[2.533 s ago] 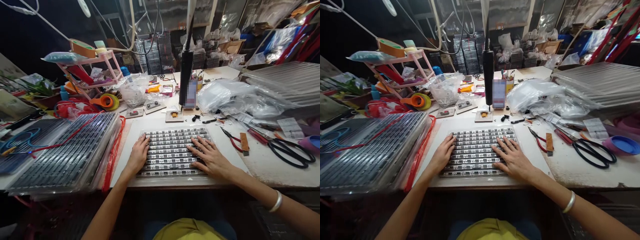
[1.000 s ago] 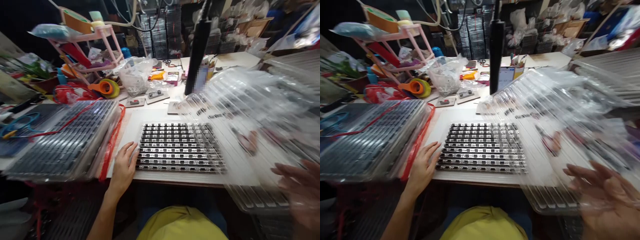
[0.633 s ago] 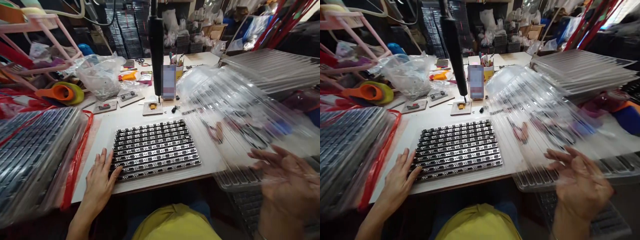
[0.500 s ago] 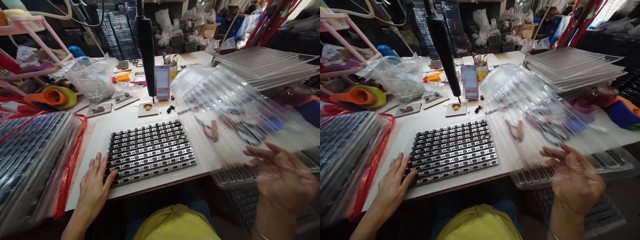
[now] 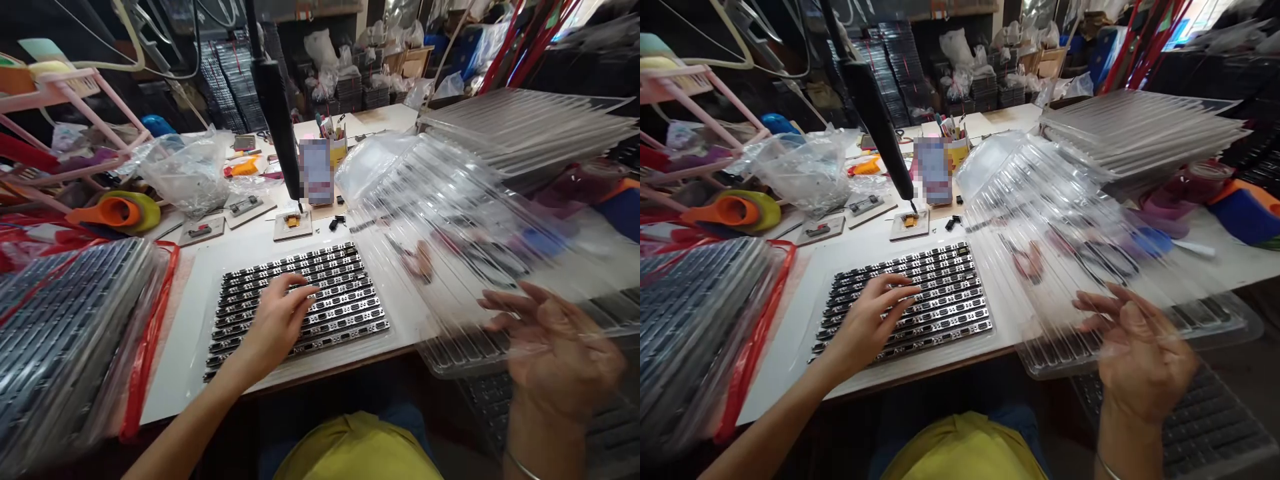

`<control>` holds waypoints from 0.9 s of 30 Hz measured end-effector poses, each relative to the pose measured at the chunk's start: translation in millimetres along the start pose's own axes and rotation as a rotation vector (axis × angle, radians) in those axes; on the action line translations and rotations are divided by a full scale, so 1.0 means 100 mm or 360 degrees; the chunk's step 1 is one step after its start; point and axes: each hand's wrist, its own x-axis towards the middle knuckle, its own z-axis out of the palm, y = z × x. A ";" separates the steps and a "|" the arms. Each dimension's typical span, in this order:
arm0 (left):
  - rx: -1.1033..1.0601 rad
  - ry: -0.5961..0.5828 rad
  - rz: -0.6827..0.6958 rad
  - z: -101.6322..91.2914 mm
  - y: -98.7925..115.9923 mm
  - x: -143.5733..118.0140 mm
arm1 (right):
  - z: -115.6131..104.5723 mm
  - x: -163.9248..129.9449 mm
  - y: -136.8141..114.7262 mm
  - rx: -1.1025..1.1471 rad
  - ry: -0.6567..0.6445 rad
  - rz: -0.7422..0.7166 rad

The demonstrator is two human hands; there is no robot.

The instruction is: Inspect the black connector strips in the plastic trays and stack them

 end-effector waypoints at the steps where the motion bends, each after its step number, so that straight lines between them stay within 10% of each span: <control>1: -0.0057 -0.0073 0.0048 0.08 0.10 0.19 | -0.01 -0.01 -0.01 0.0002 0.0000 0.0010; 9: 0.0056 -0.0297 0.0069 0.66 0.32 0.87 | -0.34 0.07 -0.05 -0.0059 0.0096 0.0100; 27: 0.0198 -0.0254 0.0047 0.70 0.13 1.39 | -0.37 0.12 -0.12 -0.0183 0.0201 0.0043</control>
